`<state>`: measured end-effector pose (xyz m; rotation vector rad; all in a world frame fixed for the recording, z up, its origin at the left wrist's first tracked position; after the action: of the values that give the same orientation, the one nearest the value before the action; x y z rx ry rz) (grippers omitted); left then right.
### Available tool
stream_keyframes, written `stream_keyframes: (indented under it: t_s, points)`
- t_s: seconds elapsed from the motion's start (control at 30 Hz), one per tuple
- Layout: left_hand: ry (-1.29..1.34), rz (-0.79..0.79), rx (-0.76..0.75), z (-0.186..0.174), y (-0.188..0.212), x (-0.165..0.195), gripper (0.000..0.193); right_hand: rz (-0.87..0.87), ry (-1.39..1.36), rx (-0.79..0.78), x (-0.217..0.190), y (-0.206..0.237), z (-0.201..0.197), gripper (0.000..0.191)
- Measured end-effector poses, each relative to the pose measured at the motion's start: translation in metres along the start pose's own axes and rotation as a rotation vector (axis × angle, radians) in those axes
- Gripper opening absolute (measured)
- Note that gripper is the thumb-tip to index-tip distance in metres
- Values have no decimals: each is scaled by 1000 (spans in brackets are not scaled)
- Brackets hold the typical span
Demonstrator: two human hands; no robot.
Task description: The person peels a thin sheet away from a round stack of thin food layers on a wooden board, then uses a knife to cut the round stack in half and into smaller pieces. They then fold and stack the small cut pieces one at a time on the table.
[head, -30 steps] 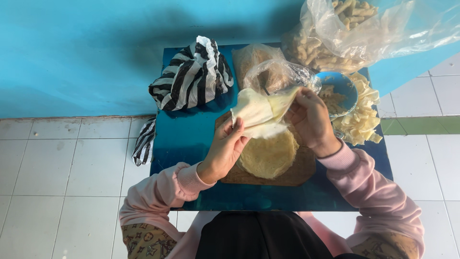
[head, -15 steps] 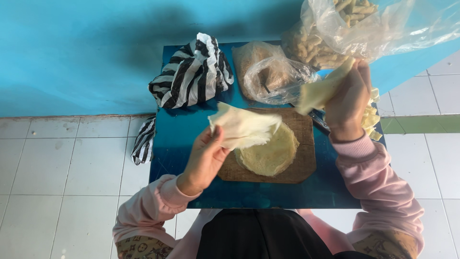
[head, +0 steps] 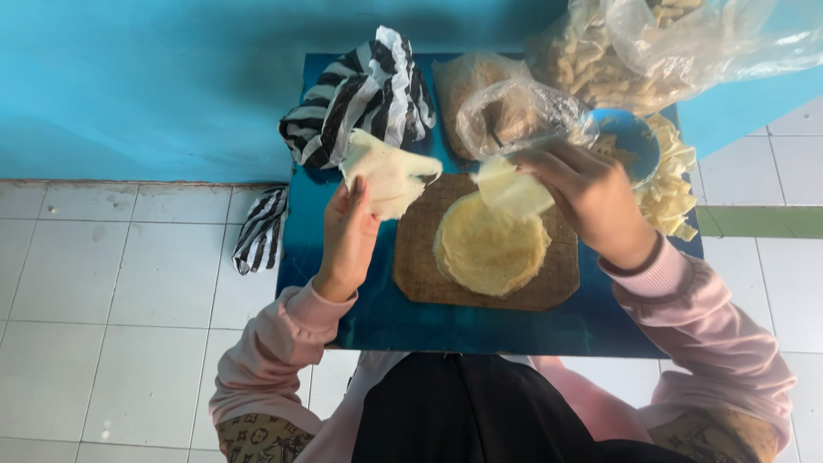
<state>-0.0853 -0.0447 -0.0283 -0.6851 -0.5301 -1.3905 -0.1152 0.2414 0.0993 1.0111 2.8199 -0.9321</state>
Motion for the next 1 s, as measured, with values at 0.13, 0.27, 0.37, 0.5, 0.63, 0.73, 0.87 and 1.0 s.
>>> stream_keyframes:
  t_s: [0.13, 0.27, 0.37, 0.5, 0.63, 0.73, 0.87, 1.0]
  points:
    - [2, -11, 15, -11, -7, -7, 42, -145, 203, 127, -14, 9, -3, 32]
    - [-48, -27, 53, -19, -11, -11, 47, -372, 382, 108, -39, 27, 11, 35]
    - [-58, -52, 58, -22, -13, -19, 48, -374, -128, 12, -54, 40, 4, 35]
    - [-48, -79, 23, -27, -11, -27, 48, -84, -195, -145, -43, 37, 28, 31]
    - [-49, -97, 70, -30, -11, -31, 48, 47, 42, -210, -12, 30, 72, 24]
    - [-38, -93, 57, -29, -12, -29, 47, 70, 102, -140, 0, 38, 83, 19]
    - [-36, -104, 55, -27, -10, -28, 47, 130, 198, -177, 2, 41, 86, 15]
    - [-40, -120, 46, -26, -8, -28, 48, 132, 194, -167, -3, 29, 79, 18]
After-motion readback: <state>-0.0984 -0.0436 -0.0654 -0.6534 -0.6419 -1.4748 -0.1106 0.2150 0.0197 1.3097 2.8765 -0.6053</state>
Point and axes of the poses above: each hand's wrist, its own y-axis away from the middle knuckle, its own z-axis out of the palm, x = y × z, the point moved 4 cm from there along -y, towards the middle knuckle
